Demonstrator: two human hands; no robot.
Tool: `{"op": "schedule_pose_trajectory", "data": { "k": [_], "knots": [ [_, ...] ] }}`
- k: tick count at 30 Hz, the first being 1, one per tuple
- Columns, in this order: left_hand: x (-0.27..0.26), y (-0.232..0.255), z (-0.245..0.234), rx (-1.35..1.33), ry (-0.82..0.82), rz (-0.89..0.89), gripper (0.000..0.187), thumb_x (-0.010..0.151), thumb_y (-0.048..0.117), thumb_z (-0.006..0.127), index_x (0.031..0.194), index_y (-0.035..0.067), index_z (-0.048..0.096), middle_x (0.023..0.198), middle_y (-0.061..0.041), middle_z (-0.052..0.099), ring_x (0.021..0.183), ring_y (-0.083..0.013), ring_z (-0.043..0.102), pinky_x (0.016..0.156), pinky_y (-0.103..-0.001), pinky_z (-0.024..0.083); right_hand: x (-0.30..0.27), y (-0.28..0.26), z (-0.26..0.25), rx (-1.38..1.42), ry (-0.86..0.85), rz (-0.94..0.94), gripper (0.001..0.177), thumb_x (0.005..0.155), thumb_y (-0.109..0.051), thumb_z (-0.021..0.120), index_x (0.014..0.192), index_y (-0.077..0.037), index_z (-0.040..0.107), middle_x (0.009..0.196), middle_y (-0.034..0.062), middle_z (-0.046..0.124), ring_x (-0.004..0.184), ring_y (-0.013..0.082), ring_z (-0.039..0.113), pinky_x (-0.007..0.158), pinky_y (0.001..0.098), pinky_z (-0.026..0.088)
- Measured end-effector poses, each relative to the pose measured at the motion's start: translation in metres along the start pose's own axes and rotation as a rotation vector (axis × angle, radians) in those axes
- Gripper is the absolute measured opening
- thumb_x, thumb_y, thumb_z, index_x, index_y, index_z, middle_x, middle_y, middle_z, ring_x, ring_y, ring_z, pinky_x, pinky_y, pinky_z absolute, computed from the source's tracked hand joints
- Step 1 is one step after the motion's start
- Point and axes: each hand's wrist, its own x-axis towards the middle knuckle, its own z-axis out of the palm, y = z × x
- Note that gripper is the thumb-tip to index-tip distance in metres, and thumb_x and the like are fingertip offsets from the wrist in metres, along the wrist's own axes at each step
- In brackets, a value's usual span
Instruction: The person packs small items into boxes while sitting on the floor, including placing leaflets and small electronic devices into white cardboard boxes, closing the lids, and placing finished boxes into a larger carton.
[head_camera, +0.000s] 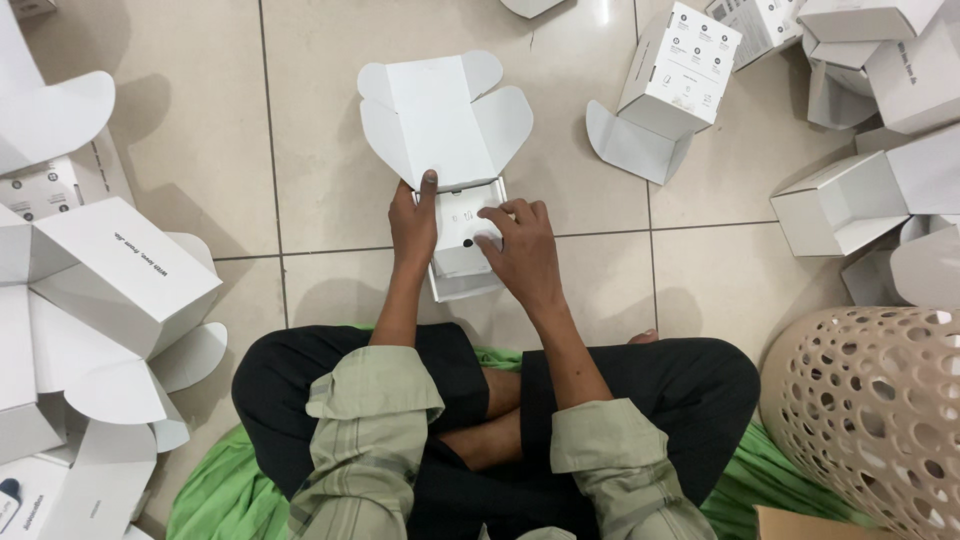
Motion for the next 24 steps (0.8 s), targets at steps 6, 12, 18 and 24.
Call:
{"op": "schedule_pose_trajectory", "data": {
  "k": [6, 12, 18, 24],
  "knots": [
    [0.003, -0.009, 0.006, -0.117, -0.029, -0.018, 0.079, 0.095, 0.07, 0.046, 0.127, 0.001, 0.066, 0.12, -0.019, 0.073, 0.115, -0.0321, 0.068, 0.1, -0.041, 0.049, 0.009, -0.007, 0.015, -0.269, -0.127, -0.173, 0.056, 0.053, -0.012, 0.083, 0.106, -0.013, 0.066, 0.096, 0.0083, 0.059, 0.087, 0.0301, 0.053, 0.074, 0.0419, 0.043],
    [0.007, -0.004, 0.009, -0.006, -0.069, -0.127, 0.084, 0.092, 0.076, 0.038, 0.128, 0.005, 0.067, 0.123, -0.018, 0.071, 0.12, -0.0342, 0.064, 0.105, -0.043, 0.044, 0.013, 0.004, 0.04, -0.54, -0.062, -0.262, 0.039, 0.068, 0.002, 0.077, 0.1, -0.016, 0.063, 0.087, 0.0013, 0.054, 0.084, 0.0227, 0.05, 0.071, 0.038, 0.036],
    [-0.002, -0.01, 0.008, -0.083, -0.064, -0.041, 0.076, 0.096, 0.067, 0.046, 0.136, 0.004, 0.06, 0.129, -0.021, 0.067, 0.124, -0.0354, 0.061, 0.105, -0.044, 0.044, 0.009, -0.002, 0.044, -0.54, -0.071, -0.229, 0.044, 0.06, -0.001, 0.076, 0.1, -0.013, 0.062, 0.086, 0.0043, 0.054, 0.082, 0.0244, 0.052, 0.068, 0.0391, 0.035],
    [-0.027, -0.019, 0.013, -0.051, 0.086, 0.074, 0.068, 0.1, 0.046, 0.062, 0.141, -0.003, 0.042, 0.135, -0.026, 0.048, 0.126, -0.0395, 0.051, 0.105, -0.048, 0.042, 0.009, -0.005, 0.04, -0.618, -0.058, -0.245, 0.04, 0.067, -0.003, 0.082, 0.099, -0.016, 0.061, 0.086, 0.0021, 0.053, 0.082, 0.0229, 0.053, 0.07, 0.0395, 0.036]
  ]
}}
